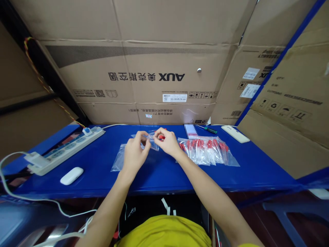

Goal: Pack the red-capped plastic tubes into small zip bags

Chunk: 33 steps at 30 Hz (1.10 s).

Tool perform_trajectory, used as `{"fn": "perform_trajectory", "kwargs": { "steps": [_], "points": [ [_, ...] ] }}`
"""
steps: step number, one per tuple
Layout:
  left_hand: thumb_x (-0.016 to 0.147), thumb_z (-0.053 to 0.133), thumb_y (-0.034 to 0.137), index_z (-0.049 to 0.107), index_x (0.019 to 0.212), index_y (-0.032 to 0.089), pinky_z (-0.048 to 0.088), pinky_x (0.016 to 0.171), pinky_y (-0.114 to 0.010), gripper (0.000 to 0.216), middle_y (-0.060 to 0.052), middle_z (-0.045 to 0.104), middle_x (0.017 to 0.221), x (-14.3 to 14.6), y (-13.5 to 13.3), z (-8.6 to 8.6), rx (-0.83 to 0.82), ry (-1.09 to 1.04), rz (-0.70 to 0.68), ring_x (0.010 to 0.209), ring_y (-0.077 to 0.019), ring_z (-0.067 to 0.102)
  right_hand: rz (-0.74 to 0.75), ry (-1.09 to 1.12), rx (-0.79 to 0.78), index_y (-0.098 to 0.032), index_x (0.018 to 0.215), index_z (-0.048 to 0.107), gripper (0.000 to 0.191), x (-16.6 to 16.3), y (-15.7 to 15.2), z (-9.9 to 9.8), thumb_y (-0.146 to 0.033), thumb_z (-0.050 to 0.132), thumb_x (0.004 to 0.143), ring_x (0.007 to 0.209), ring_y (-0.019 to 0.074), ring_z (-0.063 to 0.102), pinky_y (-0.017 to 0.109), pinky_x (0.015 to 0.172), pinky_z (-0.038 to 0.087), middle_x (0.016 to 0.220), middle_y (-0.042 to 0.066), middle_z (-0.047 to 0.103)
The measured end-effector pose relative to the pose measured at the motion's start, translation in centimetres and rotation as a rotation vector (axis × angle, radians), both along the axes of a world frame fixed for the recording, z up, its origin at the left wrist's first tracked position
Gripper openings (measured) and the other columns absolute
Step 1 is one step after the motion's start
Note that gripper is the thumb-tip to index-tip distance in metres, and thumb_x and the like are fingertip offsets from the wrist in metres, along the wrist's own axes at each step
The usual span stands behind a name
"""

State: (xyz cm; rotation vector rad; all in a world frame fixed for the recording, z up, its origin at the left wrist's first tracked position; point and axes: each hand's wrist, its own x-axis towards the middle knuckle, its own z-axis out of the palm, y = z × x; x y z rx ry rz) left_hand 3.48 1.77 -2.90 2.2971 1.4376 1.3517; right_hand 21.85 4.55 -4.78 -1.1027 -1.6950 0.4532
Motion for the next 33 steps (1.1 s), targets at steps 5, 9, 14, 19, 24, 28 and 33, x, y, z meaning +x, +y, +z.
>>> {"fn": "perform_trajectory", "kwargs": {
  "steps": [5,9,14,19,24,28,33],
  "points": [
    [0.101,0.063,0.037,0.070,0.110,0.025,0.049,0.073,-0.034,0.017,0.001,0.076,0.079,-0.7,0.0,0.7,-0.049,0.000,-0.071,0.069,-0.0211,0.068,-0.159,-0.135,0.038,-0.029,0.098,0.072,0.015,1.0,0.6,-0.1,-0.021,0.070,0.085,0.065,0.0183,0.062,0.030,0.073,0.045,0.069,-0.005,0.066],
    [0.103,0.067,0.049,0.073,0.123,0.024,0.055,0.091,-0.040,0.033,-0.006,0.078,0.099,-1.2,-0.1,1.5,0.019,0.044,-0.225,0.095,-0.0261,0.071,-0.092,-0.150,0.040,-0.029,0.098,0.075,0.012,1.3,0.6,-0.1,-0.024,0.068,0.090,0.064,0.0176,0.060,0.029,0.071,0.044,0.071,-0.004,0.068],
    [0.080,0.092,0.058,0.055,0.157,0.023,0.035,0.125,-0.067,0.092,-0.020,0.060,0.149,-1.8,0.3,1.1,0.159,0.353,-0.176,0.142,-0.0435,0.054,0.032,-0.081,-0.015,-0.025,0.096,0.077,0.013,1.1,0.5,-0.1,-0.024,0.069,0.086,0.061,0.0147,0.055,0.028,0.069,0.043,0.069,-0.005,0.067],
    [0.085,0.090,0.044,0.045,0.162,0.022,0.009,0.135,-0.071,0.092,-0.019,0.063,0.153,-1.5,0.7,0.2,0.187,0.435,-0.164,0.148,-0.0412,0.054,0.137,0.085,-0.057,-0.021,0.092,0.074,0.013,0.7,0.4,-0.2,-0.027,0.069,0.083,0.057,0.0125,0.052,0.028,0.065,0.043,0.069,-0.005,0.067],
    [0.090,0.083,0.040,0.052,0.155,0.024,0.024,0.132,-0.064,0.073,-0.014,0.073,0.140,-1.3,1.0,0.0,0.136,0.422,-0.140,0.126,-0.0366,0.068,0.204,0.199,-0.157,-0.020,0.093,0.074,0.017,0.8,0.7,-0.2,-0.035,0.071,0.084,0.059,0.0134,0.056,0.027,0.062,0.044,0.069,-0.003,0.069],
    [0.092,0.077,0.038,0.054,0.154,0.023,0.048,0.108,-0.053,0.067,-0.015,0.073,0.136,-1.5,1.1,-0.1,0.052,0.422,-0.096,0.125,-0.0388,0.066,0.289,0.245,-0.199,-0.021,0.094,0.072,0.018,1.1,1.0,-0.2,-0.038,0.073,0.086,0.066,0.0164,0.066,0.030,0.067,0.051,0.073,-0.001,0.072],
    [0.094,0.073,0.042,0.057,0.152,0.024,0.048,0.096,-0.048,0.063,-0.014,0.075,0.133,-2.0,1.3,-0.1,0.022,0.443,-0.126,0.119,-0.0386,0.066,0.247,0.139,-0.157,-0.022,0.107,0.072,0.021,1.6,0.7,0.1,-0.032,0.073,0.089,0.066,0.0156,0.063,0.030,0.070,0.052,0.074,-0.004,0.069]
  ]
}}
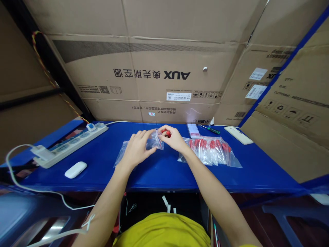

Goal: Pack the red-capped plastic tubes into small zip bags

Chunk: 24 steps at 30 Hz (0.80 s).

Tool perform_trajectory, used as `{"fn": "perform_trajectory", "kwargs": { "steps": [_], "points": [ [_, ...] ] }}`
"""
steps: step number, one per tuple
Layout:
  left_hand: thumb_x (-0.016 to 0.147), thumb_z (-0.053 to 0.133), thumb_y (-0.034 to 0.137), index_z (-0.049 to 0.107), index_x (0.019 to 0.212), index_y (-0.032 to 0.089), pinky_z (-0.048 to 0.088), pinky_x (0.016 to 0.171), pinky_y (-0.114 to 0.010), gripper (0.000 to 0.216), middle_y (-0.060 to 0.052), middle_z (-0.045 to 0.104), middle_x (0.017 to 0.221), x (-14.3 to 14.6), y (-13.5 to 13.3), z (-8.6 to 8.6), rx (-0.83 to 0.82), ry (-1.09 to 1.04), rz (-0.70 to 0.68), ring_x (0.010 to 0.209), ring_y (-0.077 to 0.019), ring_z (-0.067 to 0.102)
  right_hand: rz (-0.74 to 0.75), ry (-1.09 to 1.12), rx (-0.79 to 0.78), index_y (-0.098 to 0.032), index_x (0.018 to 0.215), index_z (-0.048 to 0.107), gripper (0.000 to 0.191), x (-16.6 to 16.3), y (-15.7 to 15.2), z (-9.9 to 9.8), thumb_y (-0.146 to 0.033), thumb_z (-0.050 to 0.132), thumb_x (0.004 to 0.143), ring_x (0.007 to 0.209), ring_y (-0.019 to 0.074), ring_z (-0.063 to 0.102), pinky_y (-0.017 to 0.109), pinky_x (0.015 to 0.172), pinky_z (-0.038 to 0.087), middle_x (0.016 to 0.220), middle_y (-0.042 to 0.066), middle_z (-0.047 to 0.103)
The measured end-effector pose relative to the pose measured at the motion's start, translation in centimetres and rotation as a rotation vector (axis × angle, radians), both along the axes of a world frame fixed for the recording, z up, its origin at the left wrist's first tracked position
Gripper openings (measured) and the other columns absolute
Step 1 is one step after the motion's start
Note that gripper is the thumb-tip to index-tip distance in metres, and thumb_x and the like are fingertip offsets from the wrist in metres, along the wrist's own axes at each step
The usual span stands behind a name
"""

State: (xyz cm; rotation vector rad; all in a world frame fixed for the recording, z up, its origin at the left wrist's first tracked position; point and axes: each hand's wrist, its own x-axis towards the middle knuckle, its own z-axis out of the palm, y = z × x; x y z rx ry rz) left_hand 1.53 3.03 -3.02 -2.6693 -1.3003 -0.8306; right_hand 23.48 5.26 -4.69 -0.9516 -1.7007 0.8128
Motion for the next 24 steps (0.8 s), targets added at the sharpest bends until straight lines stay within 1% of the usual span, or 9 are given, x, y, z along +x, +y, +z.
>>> {"fn": "perform_trajectory", "kwargs": {
  "steps": [3,5,8,10,15,18,20,21,24],
  "points": [
    [0.092,0.074,0.045,0.058,0.152,0.023,0.046,0.095,-0.049,0.066,-0.014,0.076,0.132,0.0,0.0,-0.1,-0.002,0.039,-0.004,0.114,-0.0387,0.067,-0.104,-0.173,0.167,-0.028,0.130,0.071,0.045,0.3,-0.7,0.5,-0.024,0.079,0.086,0.082,0.0180,0.068,0.033,0.084,0.056,0.097,-0.001,0.074],
    [0.090,0.075,0.047,0.060,0.149,0.021,0.045,0.095,-0.049,0.066,-0.016,0.076,0.132,0.1,0.0,-0.2,0.003,0.077,0.008,0.114,-0.0399,0.067,-0.113,-0.263,0.289,-0.033,0.136,0.072,0.050,0.3,-1.3,0.8,-0.020,0.079,0.088,0.095,0.0203,0.070,0.035,0.092,0.056,0.113,0.002,0.073],
    [0.089,0.076,0.047,0.062,0.145,0.018,0.045,0.095,-0.050,0.064,-0.018,0.075,0.134,0.1,0.0,-0.3,-0.007,0.111,0.007,0.116,-0.0409,0.067,-0.079,-0.294,0.418,-0.033,0.121,0.082,0.027,0.3,-1.5,0.9,-0.022,0.076,0.097,0.105,0.0223,0.069,0.037,0.095,0.056,0.118,0.005,0.071],
    [0.089,0.076,0.047,0.061,0.146,0.018,0.045,0.094,-0.049,0.065,-0.017,0.075,0.134,0.0,0.1,-0.3,-0.033,0.116,-0.004,0.116,-0.0406,0.067,-0.087,-0.282,0.451,-0.032,0.109,0.086,0.016,0.6,-1.4,0.9,-0.026,0.075,0.099,0.104,0.0226,0.069,0.037,0.095,0.056,0.116,0.006,0.070],
    [0.088,0.078,0.050,0.059,0.149,0.021,0.046,0.095,-0.048,0.070,-0.015,0.077,0.128,-0.6,0.3,-0.1,-0.081,0.075,-0.001,0.116,-0.0392,0.069,-0.106,-0.217,0.395,-0.030,0.101,0.088,0.014,1.6,-0.9,1.2,-0.032,0.074,0.101,0.095,0.0215,0.070,0.037,0.089,0.056,0.105,0.005,0.073],
    [0.088,0.079,0.052,0.059,0.151,0.021,0.047,0.098,-0.050,0.073,-0.016,0.076,0.131,-0.7,0.4,-0.1,-0.110,0.028,-0.001,0.118,-0.0395,0.071,-0.131,-0.113,0.358,-0.028,0.098,0.085,0.018,1.8,-0.9,1.7,-0.041,0.074,0.101,0.092,0.0229,0.071,0.038,0.089,0.056,0.099,0.005,0.076],
    [0.087,0.079,0.055,0.057,0.153,0.021,0.049,0.099,-0.051,0.077,-0.017,0.075,0.137,-0.6,0.4,-0.2,-0.137,-0.014,0.005,0.119,-0.0405,0.071,-0.169,0.025,0.297,-0.026,0.099,0.082,0.030,1.8,-0.9,2.0,-0.053,0.068,0.103,0.090,0.0233,0.070,0.039,0.085,0.056,0.096,0.006,0.075],
    [0.087,0.079,0.056,0.056,0.154,0.022,0.049,0.100,-0.052,0.078,-0.017,0.074,0.139,-0.5,0.4,-0.2,-0.150,-0.035,0.008,0.120,-0.0407,0.071,-0.190,0.124,0.254,-0.026,0.100,0.080,0.038,1.8,-0.9,2.2,-0.059,0.062,0.104,0.086,0.0229,0.068,0.038,0.079,0.055,0.093,0.006,0.074],
    [0.088,0.079,0.057,0.054,0.156,0.023,0.050,0.098,-0.050,0.080,-0.014,0.078,0.131,-0.2,0.2,-0.2,-0.190,-0.083,0.016,0.117,-0.0395,0.074,-0.211,0.467,0.119,-0.027,0.086,0.065,0.054,2.1,-0.6,2.8,-0.073,0.044,0.106,0.072,0.0204,0.058,0.034,0.060,0.048,0.084,0.006,0.064]
  ]
}}
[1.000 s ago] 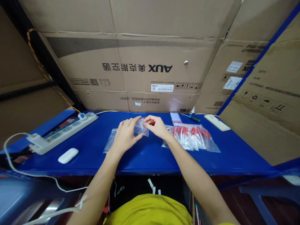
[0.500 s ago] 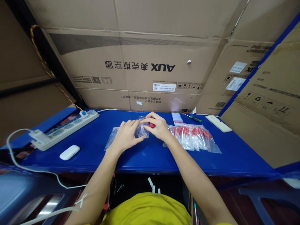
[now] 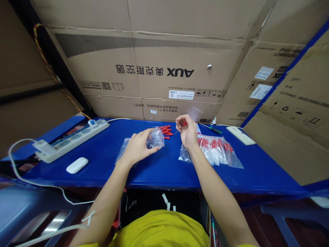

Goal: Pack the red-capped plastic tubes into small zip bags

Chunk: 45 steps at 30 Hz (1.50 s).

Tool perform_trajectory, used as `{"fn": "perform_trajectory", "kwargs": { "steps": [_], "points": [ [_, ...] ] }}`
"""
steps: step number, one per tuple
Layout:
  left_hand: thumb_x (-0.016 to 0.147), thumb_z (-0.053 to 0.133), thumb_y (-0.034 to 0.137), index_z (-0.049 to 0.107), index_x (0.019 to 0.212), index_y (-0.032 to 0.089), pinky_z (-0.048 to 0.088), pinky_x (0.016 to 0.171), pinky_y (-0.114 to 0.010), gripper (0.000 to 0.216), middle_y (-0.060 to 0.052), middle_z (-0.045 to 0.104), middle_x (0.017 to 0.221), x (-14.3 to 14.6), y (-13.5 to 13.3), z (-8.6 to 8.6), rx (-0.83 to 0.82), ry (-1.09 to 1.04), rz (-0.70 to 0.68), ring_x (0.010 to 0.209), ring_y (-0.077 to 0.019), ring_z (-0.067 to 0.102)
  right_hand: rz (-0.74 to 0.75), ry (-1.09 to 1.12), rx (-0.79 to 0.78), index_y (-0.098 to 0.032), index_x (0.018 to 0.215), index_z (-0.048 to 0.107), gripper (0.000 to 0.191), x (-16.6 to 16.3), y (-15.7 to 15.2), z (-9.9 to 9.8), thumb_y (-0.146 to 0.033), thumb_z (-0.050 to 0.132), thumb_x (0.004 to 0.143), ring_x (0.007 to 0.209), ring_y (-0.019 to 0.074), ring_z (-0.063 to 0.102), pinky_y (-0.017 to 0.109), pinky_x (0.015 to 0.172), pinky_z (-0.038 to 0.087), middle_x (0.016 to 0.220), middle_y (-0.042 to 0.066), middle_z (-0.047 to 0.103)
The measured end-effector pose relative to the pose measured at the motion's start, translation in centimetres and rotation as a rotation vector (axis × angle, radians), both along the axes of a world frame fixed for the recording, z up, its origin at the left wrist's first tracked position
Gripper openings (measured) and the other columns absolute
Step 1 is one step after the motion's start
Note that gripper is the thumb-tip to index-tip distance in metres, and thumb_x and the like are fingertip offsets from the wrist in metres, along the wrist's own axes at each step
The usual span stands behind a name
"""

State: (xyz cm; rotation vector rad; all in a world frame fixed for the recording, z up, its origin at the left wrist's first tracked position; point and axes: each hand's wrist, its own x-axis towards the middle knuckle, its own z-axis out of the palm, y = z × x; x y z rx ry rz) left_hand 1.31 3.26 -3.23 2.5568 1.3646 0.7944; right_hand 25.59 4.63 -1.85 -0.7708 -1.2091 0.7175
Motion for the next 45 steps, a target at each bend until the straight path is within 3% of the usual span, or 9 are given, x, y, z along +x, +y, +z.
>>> {"fn": "perform_trajectory", "kwargs": {
  "steps": [4,9,13,18,26,29,32,41,45],
  "points": [
    [0.087,0.081,0.060,0.052,0.157,0.023,0.051,0.094,-0.049,0.084,-0.008,0.080,0.107,0.7,-0.3,-0.1,-0.025,0.007,0.008,0.103,-0.0384,0.077,0.138,0.238,-0.004,-0.028,0.073,0.037,0.060,0.6,-0.2,1.0,-0.080,0.039,0.104,0.065,0.0202,0.047,0.035,0.056,0.045,0.074,0.003,0.050],
    [0.087,0.079,0.069,0.050,0.158,0.024,0.052,0.092,-0.048,0.088,-0.007,0.079,0.104,1.8,-1.0,-0.4,-0.051,-0.013,-0.040,0.098,-0.0373,0.077,0.190,0.189,-0.041,-0.028,0.078,0.030,0.061,-0.4,-0.4,0.7,-0.084,0.031,0.103,0.073,0.0235,0.050,0.039,0.067,0.052,0.078,0.004,0.048],
    [0.088,0.076,0.072,0.054,0.151,0.023,0.054,0.087,-0.045,0.083,-0.007,0.078,0.101,2.2,-1.3,-0.5,-0.045,-0.082,-0.020,0.093,-0.0354,0.077,0.144,0.102,-0.084,-0.028,0.082,0.039,0.060,-2.0,0.2,-0.8,-0.083,0.031,0.103,0.087,0.0242,0.061,0.040,0.082,0.056,0.089,0.008,0.060],
    [0.091,0.075,0.064,0.056,0.145,0.026,0.054,0.083,-0.041,0.069,-0.006,0.079,0.104,1.9,-1.1,-0.3,-0.054,-0.210,0.013,0.093,-0.0321,0.077,-0.030,-0.225,-0.124,-0.026,0.091,0.060,0.052,-2.4,0.5,-2.2,-0.075,0.046,0.105,0.091,0.0222,0.065,0.034,0.082,0.053,0.091,0.004,0.068],
    [0.091,0.075,0.056,0.057,0.144,0.025,0.055,0.084,-0.043,0.064,-0.006,0.079,0.102,1.5,-0.8,-0.2,-0.053,-0.190,0.087,0.096,-0.0335,0.077,0.054,-0.260,-0.132,-0.025,0.094,0.065,0.032,-1.8,0.3,-2.0,-0.057,0.070,0.095,0.076,0.0192,0.068,0.032,0.074,0.053,0.078,-0.001,0.070],
    [0.091,0.076,0.055,0.054,0.147,0.026,0.055,0.090,-0.046,0.067,-0.009,0.080,0.118,1.4,-0.7,-0.3,-0.033,-0.166,0.070,0.106,-0.0352,0.077,0.104,-0.272,-0.131,-0.024,0.096,0.066,0.025,-1.9,0.3,-2.0,-0.049,0.071,0.094,0.080,0.0199,0.072,0.033,0.077,0.055,0.083,0.000,0.075],
    [0.091,0.077,0.055,0.053,0.148,0.027,0.054,0.096,-0.049,0.068,-0.012,0.076,0.138,1.4,-0.8,-0.4,0.008,-0.131,0.068,0.117,-0.0376,0.075,0.130,-0.344,-0.100,-0.025,0.102,0.066,0.018,-2.0,-0.1,-2.1,-0.040,0.071,0.094,0.073,0.0178,0.068,0.032,0.073,0.053,0.081,-0.002,0.074],
    [0.090,0.078,0.046,0.054,0.146,0.026,0.055,0.094,-0.048,0.064,-0.011,0.078,0.132,1.4,-0.7,-0.3,0.044,-0.122,0.079,0.115,-0.0360,0.076,-0.075,-0.690,0.134,-0.029,0.093,0.085,0.008,-1.4,0.0,-2.1,-0.023,0.084,0.088,0.109,0.0257,0.067,0.045,0.102,0.055,0.110,0.006,0.070],
    [0.089,0.078,0.042,0.054,0.146,0.025,0.054,0.095,-0.049,0.064,-0.010,0.076,0.137,1.3,-0.5,-0.6,0.050,-0.100,0.076,0.121,-0.0371,0.075,-0.041,-0.701,0.127,-0.028,0.094,0.086,0.007,-1.3,0.3,-2.5,-0.026,0.080,0.092,0.107,0.0237,0.069,0.042,0.101,0.056,0.111,0.006,0.067]
  ]
}}
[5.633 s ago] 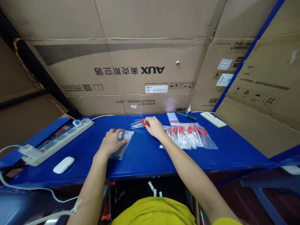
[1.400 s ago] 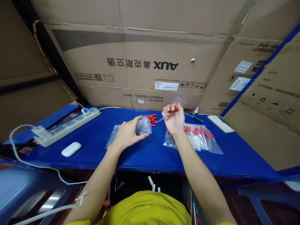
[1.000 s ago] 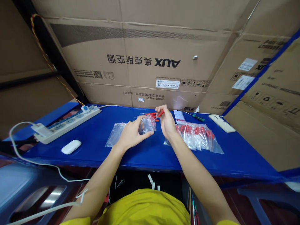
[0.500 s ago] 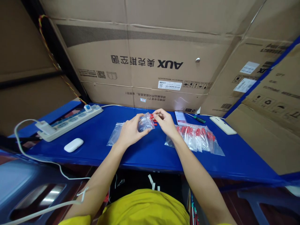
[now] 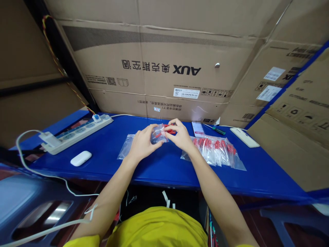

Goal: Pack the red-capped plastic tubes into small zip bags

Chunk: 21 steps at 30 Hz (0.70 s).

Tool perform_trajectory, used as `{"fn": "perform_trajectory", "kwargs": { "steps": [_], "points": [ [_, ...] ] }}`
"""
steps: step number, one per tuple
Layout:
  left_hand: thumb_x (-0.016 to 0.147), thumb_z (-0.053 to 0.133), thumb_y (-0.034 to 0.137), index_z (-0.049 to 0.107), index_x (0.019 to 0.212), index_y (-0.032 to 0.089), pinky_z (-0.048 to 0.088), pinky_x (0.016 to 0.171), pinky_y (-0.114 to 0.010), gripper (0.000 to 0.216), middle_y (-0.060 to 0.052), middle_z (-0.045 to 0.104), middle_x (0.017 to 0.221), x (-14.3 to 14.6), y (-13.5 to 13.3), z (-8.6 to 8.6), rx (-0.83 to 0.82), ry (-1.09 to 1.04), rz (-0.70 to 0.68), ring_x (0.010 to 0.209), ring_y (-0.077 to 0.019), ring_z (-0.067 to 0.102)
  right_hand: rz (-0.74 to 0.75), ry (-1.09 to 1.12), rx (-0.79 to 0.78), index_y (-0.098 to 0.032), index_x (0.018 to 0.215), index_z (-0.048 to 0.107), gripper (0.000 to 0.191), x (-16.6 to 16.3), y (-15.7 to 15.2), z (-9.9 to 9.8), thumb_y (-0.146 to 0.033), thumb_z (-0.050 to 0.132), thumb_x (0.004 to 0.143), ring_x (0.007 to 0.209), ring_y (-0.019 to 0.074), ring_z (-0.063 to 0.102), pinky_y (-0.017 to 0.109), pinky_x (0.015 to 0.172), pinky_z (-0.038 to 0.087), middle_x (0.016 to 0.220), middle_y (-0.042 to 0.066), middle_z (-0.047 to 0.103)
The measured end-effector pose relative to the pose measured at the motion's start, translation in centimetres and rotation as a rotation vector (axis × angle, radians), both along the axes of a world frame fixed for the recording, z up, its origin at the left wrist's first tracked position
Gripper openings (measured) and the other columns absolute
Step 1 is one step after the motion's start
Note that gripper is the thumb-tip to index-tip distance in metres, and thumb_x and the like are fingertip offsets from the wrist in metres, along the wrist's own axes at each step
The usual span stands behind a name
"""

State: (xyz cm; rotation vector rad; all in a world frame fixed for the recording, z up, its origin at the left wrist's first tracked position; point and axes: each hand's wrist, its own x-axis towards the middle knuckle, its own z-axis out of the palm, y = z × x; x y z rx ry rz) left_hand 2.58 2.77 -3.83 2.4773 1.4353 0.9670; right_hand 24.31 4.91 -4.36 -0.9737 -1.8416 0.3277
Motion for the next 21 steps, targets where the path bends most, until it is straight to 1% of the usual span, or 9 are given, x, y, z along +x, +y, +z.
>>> {"fn": "perform_trajectory", "kwargs": {
  "steps": [3,4,6,9,11,13,15,18,21],
  "points": [
    [0.089,0.078,0.041,0.055,0.145,0.026,0.054,0.096,-0.048,0.062,-0.010,0.076,0.136,-0.1,0.2,-0.2,-0.008,0.005,-0.004,0.123,-0.0367,0.074,0.010,0.030,-0.064,-0.025,0.094,0.085,0.015,0.2,0.2,0.1,-0.031,0.071,0.099,0.094,0.0200,0.070,0.035,0.088,0.058,0.106,0.005,0.071],
    [0.090,0.077,0.041,0.055,0.144,0.026,0.054,0.096,-0.048,0.061,-0.010,0.076,0.135,-0.2,0.3,-0.2,-0.010,0.000,-0.002,0.124,-0.0362,0.073,-0.017,0.033,-0.077,-0.024,0.096,0.084,0.017,0.4,0.3,0.1,-0.030,0.068,0.100,0.090,0.0193,0.071,0.034,0.085,0.058,0.106,0.005,0.073],
    [0.090,0.077,0.040,0.055,0.144,0.026,0.054,0.097,-0.047,0.060,-0.010,0.076,0.134,-0.3,0.4,-0.2,-0.012,-0.015,0.009,0.123,-0.0352,0.073,-0.126,-0.003,-0.102,-0.023,0.103,0.082,0.017,0.9,0.5,0.2,-0.024,0.065,0.100,0.087,0.0193,0.071,0.034,0.085,0.057,0.106,0.005,0.077],
    [0.090,0.077,0.040,0.055,0.144,0.026,0.053,0.099,-0.048,0.060,-0.010,0.074,0.136,-0.4,0.4,-0.1,-0.003,-0.023,0.026,0.124,-0.0349,0.071,-0.313,-0.223,-0.224,-0.025,0.110,0.079,0.022,1.6,0.6,-0.1,-0.016,0.064,0.098,0.094,0.0223,0.073,0.036,0.092,0.055,0.109,0.004,0.082],
    [0.090,0.077,0.040,0.055,0.145,0.027,0.052,0.100,-0.049,0.061,-0.010,0.072,0.137,-0.4,0.4,-0.1,-0.002,-0.017,0.027,0.128,-0.0358,0.069,-0.368,-0.391,-0.320,-0.026,0.109,0.078,0.018,1.7,0.6,-0.6,-0.018,0.069,0.096,0.103,0.0262,0.074,0.038,0.094,0.055,0.111,0.005,0.083],
    [0.090,0.076,0.040,0.055,0.147,0.027,0.052,0.101,-0.050,0.062,-0.010,0.071,0.138,-0.3,0.3,0.0,-0.007,-0.008,0.024,0.131,-0.0368,0.067,-0.375,-0.476,-0.367,-0.026,0.105,0.079,0.014,1.4,0.6,-1.3,-0.020,0.078,0.093,0.108,0.0300,0.074,0.039,0.094,0.054,0.110,0.007,0.083],
    [0.090,0.076,0.040,0.055,0.148,0.028,0.051,0.101,-0.050,0.063,-0.011,0.070,0.139,-0.2,0.3,0.0,-0.009,0.003,0.021,0.132,-0.0374,0.066,-0.370,-0.479,-0.370,-0.024,0.102,0.078,0.014,1.2,0.7,-2.0,-0.018,0.081,0.090,0.107,0.0315,0.074,0.039,0.093,0.054,0.106,0.009,0.083],
    [0.090,0.076,0.040,0.054,0.149,0.027,0.050,0.102,-0.051,0.064,-0.011,0.070,0.140,-0.2,0.2,0.2,-0.008,0.025,0.024,0.133,-0.0382,0.065,-0.354,-0.445,-0.350,-0.024,0.098,0.076,0.014,1.0,1.0,-2.7,-0.012,0.077,0.091,0.104,0.0298,0.074,0.038,0.093,0.054,0.104,0.010,0.082],
    [0.090,0.075,0.041,0.055,0.149,0.027,0.050,0.102,-0.051,0.063,-0.012,0.070,0.138,-0.3,0.1,0.3,-0.017,0.029,0.032,0.131,-0.0388,0.066,-0.328,-0.356,-0.320,-0.025,0.094,0.073,0.016,1.4,1.4,-2.8,-0.009,0.075,0.090,0.095,0.0263,0.075,0.036,0.089,0.055,0.098,0.007,0.081]
  ]
}}
